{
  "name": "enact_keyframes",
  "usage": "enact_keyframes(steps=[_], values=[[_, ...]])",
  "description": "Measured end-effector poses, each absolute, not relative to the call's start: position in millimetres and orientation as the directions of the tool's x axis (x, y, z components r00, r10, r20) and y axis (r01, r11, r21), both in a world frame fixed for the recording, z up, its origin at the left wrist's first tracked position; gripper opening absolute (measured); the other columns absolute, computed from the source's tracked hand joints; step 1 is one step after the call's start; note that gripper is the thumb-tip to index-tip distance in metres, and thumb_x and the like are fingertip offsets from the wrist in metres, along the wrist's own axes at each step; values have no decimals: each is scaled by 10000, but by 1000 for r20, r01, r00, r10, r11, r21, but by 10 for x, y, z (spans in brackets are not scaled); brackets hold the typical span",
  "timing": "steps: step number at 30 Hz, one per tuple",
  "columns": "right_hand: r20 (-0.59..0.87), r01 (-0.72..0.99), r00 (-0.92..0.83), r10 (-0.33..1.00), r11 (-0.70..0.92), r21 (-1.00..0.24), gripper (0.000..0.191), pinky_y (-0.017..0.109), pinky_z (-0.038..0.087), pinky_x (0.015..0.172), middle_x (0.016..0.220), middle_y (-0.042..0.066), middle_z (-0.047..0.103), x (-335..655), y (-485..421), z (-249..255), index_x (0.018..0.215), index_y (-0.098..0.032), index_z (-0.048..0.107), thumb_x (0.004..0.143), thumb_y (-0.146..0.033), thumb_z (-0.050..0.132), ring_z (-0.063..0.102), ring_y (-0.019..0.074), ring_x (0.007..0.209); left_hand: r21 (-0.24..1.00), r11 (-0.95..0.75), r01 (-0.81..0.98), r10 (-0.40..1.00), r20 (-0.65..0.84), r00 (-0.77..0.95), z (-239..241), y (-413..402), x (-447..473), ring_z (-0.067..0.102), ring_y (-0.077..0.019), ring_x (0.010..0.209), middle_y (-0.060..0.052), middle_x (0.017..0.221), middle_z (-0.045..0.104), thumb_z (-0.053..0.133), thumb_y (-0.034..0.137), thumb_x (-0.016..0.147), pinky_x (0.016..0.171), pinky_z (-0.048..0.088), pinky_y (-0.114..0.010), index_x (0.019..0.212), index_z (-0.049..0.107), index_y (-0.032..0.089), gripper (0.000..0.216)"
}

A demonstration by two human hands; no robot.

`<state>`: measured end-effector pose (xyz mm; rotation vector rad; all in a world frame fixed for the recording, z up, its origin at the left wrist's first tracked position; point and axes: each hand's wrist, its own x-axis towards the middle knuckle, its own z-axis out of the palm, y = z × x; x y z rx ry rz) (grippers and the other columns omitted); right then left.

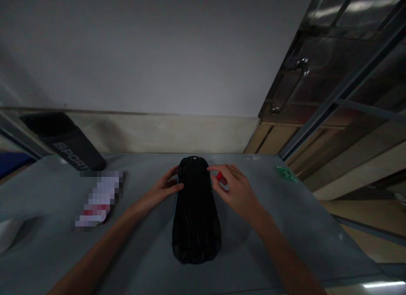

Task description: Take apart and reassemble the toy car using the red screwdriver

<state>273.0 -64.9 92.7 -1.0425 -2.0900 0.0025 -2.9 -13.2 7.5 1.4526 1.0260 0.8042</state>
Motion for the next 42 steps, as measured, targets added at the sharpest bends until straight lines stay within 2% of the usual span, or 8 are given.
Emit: enact_keyframes(steps=[4,18,25,28,30,35,39,42], values=[[633,674,-374,678,667,-316,240,420,546,879,1009,58,760,2737,-656,942,1183,-249,635,1021,-138,496,704,230,876,987,17,157,919,-77,387,109,-151,-26,439,-377,1549,-76,1743,370,776,580,870,1263,408,-512,1642,392,344,894],[628,688,-361,689,652,-319,141,389,554,844,923,29,768,2746,-646,940,1123,-263,667,1060,-231,545,704,208,785,987,4,160,920,-67,387,100,-144,-28,377,-402,1580,-55,1736,385,770,576,873,1288,365,-542,1641,403,351,880],[610,672,-376,697,659,-339,304,422,559,898,997,56,751,2744,-664,933,1221,-251,630,983,-108,505,712,236,901,986,28,165,920,-90,381,176,-172,-20,376,-412,1578,-54,1731,397,792,547,856,1293,357,-547,1632,412,337,889],[611,667,-369,700,657,-350,243,420,558,883,971,42,754,2747,-661,943,1182,-261,639,1008,-140,517,709,227,853,988,36,152,923,-92,374,149,-169,-26,396,-406,1568,-36,1726,406,781,540,876,1291,360,-547,1619,427,356,844],[619,664,-359,698,657,-356,199,405,559,860,946,36,755,2748,-657,947,1165,-256,644,1032,-166,527,704,216,810,989,43,142,924,-93,370,123,-162,-28,411,-412,1558,-48,1737,386,793,550,862,1289,362,-555,1622,421,352,869],[607,672,-357,710,647,-360,276,383,559,839,960,49,745,2748,-665,945,1232,-239,627,1011,-129,503,702,221,853,989,36,146,922,-89,376,107,-149,-28,386,-400,1576,-93,1748,355,796,569,852,1290,363,-551,1642,390,321,922],[605,692,-311,733,611,-385,190,364,551,814,864,23,732,2754,-656,922,1147,-244,648,1051,-185,494,680,196,754,988,25,150,917,-82,391,104,-143,-32,393,-397,1574,-97,1745,360,784,576,867,1285,370,-541,1652,378,317,921],[599,681,-322,733,619,-392,231,362,546,815,915,36,736,2757,-651,917,1188,-241,631,1046,-167,465,687,202,798,990,28,141,915,-82,395,99,-144,-31,403,-403,1566,-101,1755,337,783,584,866,1283,370,-540,1660,364,316,937]])
